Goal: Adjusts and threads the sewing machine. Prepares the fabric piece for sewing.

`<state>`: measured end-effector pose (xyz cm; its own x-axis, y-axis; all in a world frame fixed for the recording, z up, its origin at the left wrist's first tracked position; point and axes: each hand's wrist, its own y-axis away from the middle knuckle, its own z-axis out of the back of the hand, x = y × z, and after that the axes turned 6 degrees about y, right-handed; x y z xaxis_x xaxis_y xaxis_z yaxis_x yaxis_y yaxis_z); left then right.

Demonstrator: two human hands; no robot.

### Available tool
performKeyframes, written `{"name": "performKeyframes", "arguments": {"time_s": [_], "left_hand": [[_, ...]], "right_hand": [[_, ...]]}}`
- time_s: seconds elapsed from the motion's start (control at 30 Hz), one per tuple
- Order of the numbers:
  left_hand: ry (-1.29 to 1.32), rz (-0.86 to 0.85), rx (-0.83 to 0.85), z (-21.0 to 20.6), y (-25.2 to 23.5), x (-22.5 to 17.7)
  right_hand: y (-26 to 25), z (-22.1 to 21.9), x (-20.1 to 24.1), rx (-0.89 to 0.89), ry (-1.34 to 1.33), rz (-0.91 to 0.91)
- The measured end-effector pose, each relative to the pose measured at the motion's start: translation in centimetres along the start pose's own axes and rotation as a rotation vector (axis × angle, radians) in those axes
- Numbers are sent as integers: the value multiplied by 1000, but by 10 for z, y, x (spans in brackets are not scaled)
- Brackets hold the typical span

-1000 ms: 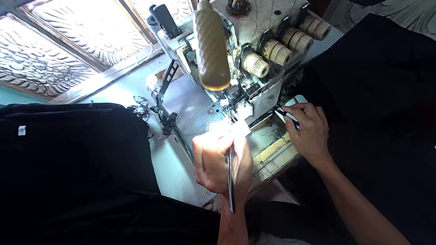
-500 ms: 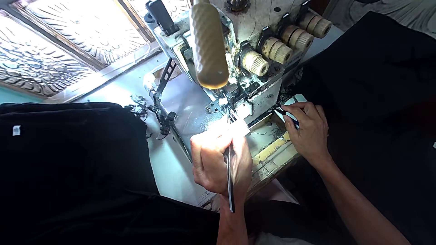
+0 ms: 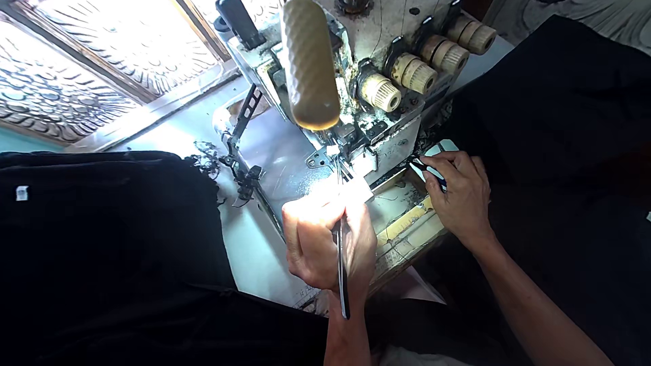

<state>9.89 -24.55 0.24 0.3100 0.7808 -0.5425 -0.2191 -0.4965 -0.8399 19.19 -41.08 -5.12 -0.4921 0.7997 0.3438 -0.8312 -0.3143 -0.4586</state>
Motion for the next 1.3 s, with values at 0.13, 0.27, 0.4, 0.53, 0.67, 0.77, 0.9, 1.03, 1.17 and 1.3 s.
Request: {"name": "performKeyframes", "arguments": {"time_s": [0.13,0.27,0.4,0.53,0.67,0.77,0.9,1.03,1.17,1.3], "left_hand": [[15,1,4,-1,0,0],[-9,-21,7,-2,0,1],[0,-19,16,-1,2,1],[-4,-64,32,0,2,3],[-36,-72,14,-1,2,3],[-39,-66,18,-1,3,2],[-55,-82,13,0,4,3],[-34,-61,11,1,4,2],[35,-36,16,0,3,2],[27,-34,22,1,4,2]], "right_hand": [[0,1,1,11,4,-4],[0,1,1,7,3,-7],[0,1,0,6,5,-2],[0,1,0,1,-2,-3],[0,1,0,6,-3,-4],[0,1,0,11,-3,-9],[0,1,-1,7,-2,-4],[0,1,0,8,-1,-10],[0,1,1,0,-4,-16],[0,1,1,7,-2,-15]]}}
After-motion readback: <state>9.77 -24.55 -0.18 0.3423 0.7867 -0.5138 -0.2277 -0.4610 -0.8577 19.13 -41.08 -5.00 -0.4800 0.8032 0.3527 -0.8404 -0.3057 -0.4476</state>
